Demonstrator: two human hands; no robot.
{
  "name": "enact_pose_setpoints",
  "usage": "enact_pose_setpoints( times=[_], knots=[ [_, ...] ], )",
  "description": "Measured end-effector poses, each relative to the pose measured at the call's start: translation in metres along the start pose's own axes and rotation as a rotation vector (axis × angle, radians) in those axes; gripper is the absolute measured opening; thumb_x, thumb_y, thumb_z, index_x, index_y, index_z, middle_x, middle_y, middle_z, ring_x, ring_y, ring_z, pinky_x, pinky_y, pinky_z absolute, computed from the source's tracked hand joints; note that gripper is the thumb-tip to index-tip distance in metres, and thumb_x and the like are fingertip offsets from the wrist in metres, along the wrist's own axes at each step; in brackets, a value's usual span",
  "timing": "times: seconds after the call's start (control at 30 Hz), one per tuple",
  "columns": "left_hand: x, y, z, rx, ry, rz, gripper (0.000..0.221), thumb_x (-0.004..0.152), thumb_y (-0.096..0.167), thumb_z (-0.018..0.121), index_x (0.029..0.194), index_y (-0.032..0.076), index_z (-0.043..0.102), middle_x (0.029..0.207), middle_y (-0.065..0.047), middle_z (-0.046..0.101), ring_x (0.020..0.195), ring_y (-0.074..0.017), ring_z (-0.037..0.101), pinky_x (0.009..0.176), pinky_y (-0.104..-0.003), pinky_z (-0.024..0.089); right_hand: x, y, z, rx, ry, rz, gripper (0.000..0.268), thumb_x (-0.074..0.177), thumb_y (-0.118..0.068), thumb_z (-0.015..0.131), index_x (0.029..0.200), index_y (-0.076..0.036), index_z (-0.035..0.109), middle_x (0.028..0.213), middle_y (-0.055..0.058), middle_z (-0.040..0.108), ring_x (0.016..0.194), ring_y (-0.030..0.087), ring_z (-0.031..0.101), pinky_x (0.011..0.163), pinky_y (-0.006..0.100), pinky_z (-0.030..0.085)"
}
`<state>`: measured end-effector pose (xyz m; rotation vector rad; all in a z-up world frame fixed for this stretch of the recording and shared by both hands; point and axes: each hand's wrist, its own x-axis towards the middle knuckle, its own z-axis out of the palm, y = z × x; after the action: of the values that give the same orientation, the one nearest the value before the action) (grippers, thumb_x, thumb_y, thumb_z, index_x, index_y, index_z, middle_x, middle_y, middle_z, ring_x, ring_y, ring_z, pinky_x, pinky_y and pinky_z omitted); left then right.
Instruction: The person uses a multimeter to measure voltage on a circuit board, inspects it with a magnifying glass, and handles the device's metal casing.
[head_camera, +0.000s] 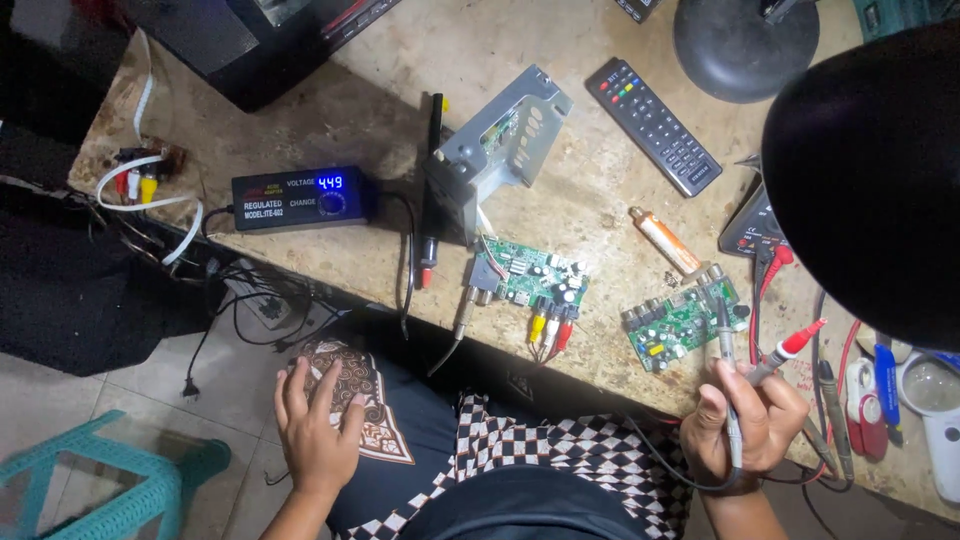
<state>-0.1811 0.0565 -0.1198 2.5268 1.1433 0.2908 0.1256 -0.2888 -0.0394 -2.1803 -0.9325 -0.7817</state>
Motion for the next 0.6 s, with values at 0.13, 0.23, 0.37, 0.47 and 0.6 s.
enact_pose_setpoints(
  times=[0.13,0.23,0.37,0.47,0.6],
  knots=[
    [0.0035,0.0001,-0.0011,0.004,0.012,0.025,0.050,0.088,0.035,0.066,0.134,0.016,0.069,0.157,-0.021,0.047,0.150,-0.0452,0.034,0.122,-0.058,0.030,-0.0015,0.0002,-0.0012,-0.001,-0.039,0.005,0.033,0.111,-0.020,0.056,0.126,0.007,0.069,0.115,0.027,0.048,0.102,0.041,0.061,0.087,0.049,0.052],
    [0.0071,0.0029,-0.0014,-0.015,0.034,0.049,0.048,0.088,0.032,0.065,0.133,0.015,0.069,0.156,-0.021,0.048,0.149,-0.0460,0.035,0.123,-0.058,0.030,-0.0010,-0.0002,0.0001,-0.029,-0.017,-0.016,0.033,0.111,-0.018,0.056,0.125,0.008,0.070,0.112,0.028,0.047,0.096,0.040,0.058,0.083,0.049,0.052],
    [0.0089,0.0033,-0.0011,-0.007,0.015,0.033,0.048,0.089,0.033,0.065,0.133,0.017,0.069,0.156,-0.019,0.048,0.150,-0.0451,0.035,0.122,-0.058,0.031,0.0032,-0.0028,0.0019,-0.043,-0.021,-0.024,0.034,0.111,-0.018,0.056,0.122,0.011,0.070,0.110,0.028,0.046,0.093,0.040,0.059,0.084,0.049,0.057],
    [0.0100,0.0039,-0.0024,-0.011,0.020,0.032,0.047,0.089,0.033,0.065,0.133,0.017,0.069,0.155,-0.020,0.048,0.149,-0.0456,0.035,0.122,-0.059,0.032,0.0052,-0.0037,0.0017,-0.042,-0.023,-0.029,0.035,0.110,-0.019,0.057,0.121,0.011,0.070,0.109,0.027,0.046,0.093,0.040,0.060,0.083,0.048,0.056],
    [0.0108,0.0052,-0.0064,-0.017,0.051,0.049,0.046,0.089,0.031,0.066,0.132,0.016,0.070,0.154,-0.020,0.049,0.149,-0.0459,0.037,0.123,-0.058,0.032,0.0042,-0.0027,0.0022,-0.039,-0.033,-0.026,0.035,0.110,-0.019,0.056,0.121,0.011,0.070,0.111,0.028,0.047,0.095,0.042,0.063,0.084,0.049,0.056]
  ],
)
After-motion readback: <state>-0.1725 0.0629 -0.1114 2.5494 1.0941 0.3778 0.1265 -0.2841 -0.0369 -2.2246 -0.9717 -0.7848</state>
